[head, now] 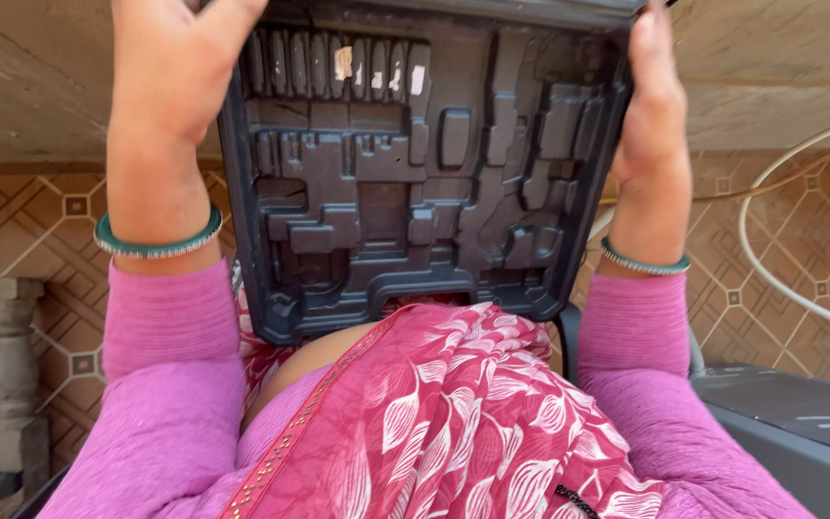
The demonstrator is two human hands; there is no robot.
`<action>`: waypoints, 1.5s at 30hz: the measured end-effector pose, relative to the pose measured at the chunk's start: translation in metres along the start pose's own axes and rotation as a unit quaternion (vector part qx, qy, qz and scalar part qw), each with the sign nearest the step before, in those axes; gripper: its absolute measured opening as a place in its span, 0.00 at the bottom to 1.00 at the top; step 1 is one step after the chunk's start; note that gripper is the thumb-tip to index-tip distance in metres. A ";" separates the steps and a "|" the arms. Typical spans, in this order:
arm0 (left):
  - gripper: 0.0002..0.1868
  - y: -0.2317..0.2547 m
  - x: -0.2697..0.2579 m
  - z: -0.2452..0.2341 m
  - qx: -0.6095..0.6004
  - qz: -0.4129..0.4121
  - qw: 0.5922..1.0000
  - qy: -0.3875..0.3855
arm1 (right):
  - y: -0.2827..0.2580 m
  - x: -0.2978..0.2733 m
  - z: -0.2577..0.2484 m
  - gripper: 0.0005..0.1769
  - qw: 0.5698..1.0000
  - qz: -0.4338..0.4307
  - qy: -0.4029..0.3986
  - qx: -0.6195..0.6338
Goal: The person opens a black toolbox and places various tools into their designated slots. They handle a drill bit, screwdriver, pliers, adjustable wrench, and multiple drill bits, arranging each item carefully inside the case. The toolbox remains open on the lap throughout the clip.
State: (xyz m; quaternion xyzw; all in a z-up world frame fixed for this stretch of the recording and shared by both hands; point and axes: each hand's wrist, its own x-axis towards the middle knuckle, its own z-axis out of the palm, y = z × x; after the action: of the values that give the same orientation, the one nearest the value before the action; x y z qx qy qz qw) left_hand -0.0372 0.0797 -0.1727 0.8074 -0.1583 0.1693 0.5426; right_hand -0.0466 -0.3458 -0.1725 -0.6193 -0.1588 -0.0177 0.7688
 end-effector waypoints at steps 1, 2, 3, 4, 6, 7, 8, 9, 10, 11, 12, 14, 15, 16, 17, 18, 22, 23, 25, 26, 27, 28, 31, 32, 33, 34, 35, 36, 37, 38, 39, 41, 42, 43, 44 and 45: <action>0.17 0.003 -0.003 0.001 -0.016 0.019 1.000 0.007 | 0.001 -0.002 0.001 0.28 1.000 -0.004 -0.006 -0.011; 0.19 0.007 -0.012 0.001 -0.030 0.034 0.999 0.009 | 0.002 -0.007 0.002 0.28 0.999 0.040 0.012 0.024; 0.22 0.009 -0.019 -0.001 0.027 0.068 0.997 0.006 | 0.005 -0.012 0.002 0.29 0.994 0.084 0.030 0.060; 0.24 0.011 -0.025 -0.001 0.046 0.060 0.997 0.003 | 0.008 -0.018 0.002 0.30 0.985 0.132 0.050 0.098; 0.31 0.016 -0.036 0.002 0.046 0.008 0.999 -0.002 | 0.015 -0.026 -0.001 0.32 0.981 0.139 0.056 0.127; 0.34 0.020 -0.042 0.004 0.027 -0.037 0.999 -0.003 | 0.018 -0.030 -0.002 0.34 0.978 0.140 0.059 0.141; 0.37 0.026 -0.047 0.007 0.072 0.001 0.997 0.015 | 0.020 -0.032 -0.003 0.34 0.979 0.134 0.049 0.147; 0.39 0.033 -0.053 0.010 0.117 0.039 0.992 0.032 | 0.020 -0.037 -0.001 0.34 0.979 0.127 0.039 0.153; 0.41 0.041 -0.055 0.011 0.160 0.069 0.983 0.051 | 0.017 -0.037 0.003 0.34 0.981 0.112 0.024 0.156; 0.43 0.051 -0.057 0.012 0.204 0.097 0.971 0.072 | 0.015 -0.037 0.010 0.33 0.993 0.070 0.049 0.076; 0.43 0.062 -0.060 0.015 0.248 0.112 0.958 0.093 | 0.014 -0.034 0.020 0.32 0.997 0.021 0.074 -0.005; 0.42 0.084 -0.061 0.028 0.240 0.152 0.953 0.109 | -0.001 -0.029 0.032 0.33 0.983 -0.060 0.109 -0.135; 0.40 0.095 -0.059 0.036 0.189 0.178 0.960 0.102 | -0.011 -0.031 0.038 0.34 0.971 -0.092 0.119 -0.186; 0.39 0.104 -0.058 0.043 0.151 0.211 0.962 0.083 | -0.019 -0.037 0.050 0.35 0.956 -0.118 0.132 -0.233; 0.38 0.112 -0.057 0.049 0.112 0.242 0.962 0.062 | -0.024 -0.043 0.065 0.36 0.938 -0.145 0.146 -0.279; 0.37 0.120 -0.058 0.057 0.087 0.276 0.957 0.031 | -0.026 -0.051 0.083 0.37 0.919 -0.164 0.160 -0.322; 0.36 0.146 -0.055 0.095 0.125 0.375 0.914 -0.085 | -0.023 -0.051 0.139 0.39 0.869 -0.236 0.174 -0.399; 0.36 0.149 -0.053 0.102 0.139 0.398 0.899 -0.119 | -0.024 -0.050 0.146 0.39 0.869 -0.248 0.168 -0.394; 0.39 0.150 -0.041 0.110 0.125 0.409 0.890 -0.154 | -0.026 -0.048 0.153 0.40 0.872 -0.268 0.157 -0.380; 0.41 0.148 -0.034 0.112 0.120 0.415 0.886 -0.171 | -0.028 -0.047 0.154 0.40 0.876 -0.275 0.150 -0.367; 0.40 0.147 -0.029 0.113 0.136 0.399 0.893 -0.160 | -0.031 -0.048 0.154 0.40 0.882 -0.279 0.145 -0.351; 0.40 0.145 -0.025 0.113 0.153 0.382 0.899 -0.147 | -0.034 -0.049 0.154 0.41 0.889 -0.282 0.137 -0.335; 0.40 0.139 -0.018 0.109 0.154 0.257 0.946 -0.124 | -0.041 -0.049 0.152 0.41 0.949 -0.260 0.102 -0.149; 0.40 0.138 -0.016 0.109 0.145 0.203 0.961 -0.118 | -0.043 -0.049 0.151 0.42 0.956 -0.257 0.076 -0.117; 0.38 0.139 -0.015 0.110 -0.057 0.129 0.972 -0.187 | -0.044 -0.046 0.148 0.42 0.951 -0.269 0.045 -0.146; 0.37 0.141 -0.014 0.112 -0.256 0.046 0.934 -0.246 | -0.046 -0.047 0.146 0.42 0.934 -0.286 0.024 -0.214; 0.36 0.144 -0.013 0.113 -0.442 -0.040 0.847 -0.294 | -0.047 -0.044 0.140 0.41 0.827 -0.341 0.010 -0.447; 0.35 0.148 -0.011 0.115 -0.490 -0.092 0.822 -0.275 | -0.048 -0.040 0.132 0.41 0.840 -0.322 -0.019 -0.436; 0.34 0.151 -0.007 0.116 -0.535 -0.144 0.792 -0.255 | -0.050 -0.032 0.121 0.40 0.853 -0.303 -0.048 -0.423; 0.33 0.155 -0.002 0.117 -0.577 -0.195 0.757 -0.234 | -0.052 -0.023 0.107 0.39 0.863 -0.284 -0.076 -0.410; 0.33 0.158 0.005 0.115 -0.559 -0.201 0.762 -0.258 | -0.055 -0.012 0.088 0.32 0.827 -0.314 -0.044 -0.464; 0.33 0.159 0.029 0.110 -0.521 -0.209 0.769 -0.306 | -0.062 0.018 0.044 0.26 0.781 -0.363 0.008 -0.509; 0.32 0.159 0.040 0.113 -0.450 -0.191 0.808 -0.330 | -0.064 0.035 0.019 0.27 0.778 -0.379 0.027 -0.500; 0.32 0.158 0.053 0.120 -0.377 -0.172 0.840 -0.351 | -0.064 0.055 -0.005 0.23 0.778 -0.379 0.072 -0.496; 0.31 0.156 0.069 0.131 -0.301 -0.151 0.867 -0.368 | -0.061 0.075 -0.028 0.19 0.776 -0.379 0.115 -0.490; 0.29 0.154 0.085 0.145 -0.231 -0.040 0.897 -0.374 | -0.059 0.094 -0.052 0.21 0.742 -0.345 0.175 -0.548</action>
State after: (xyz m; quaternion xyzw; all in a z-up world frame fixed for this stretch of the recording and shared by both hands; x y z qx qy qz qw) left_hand -0.0146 -0.1167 -0.0593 0.6691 -0.3517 -0.2084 0.6207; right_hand 0.0406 -0.3932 -0.1009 -0.8227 -0.1873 -0.4734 0.2529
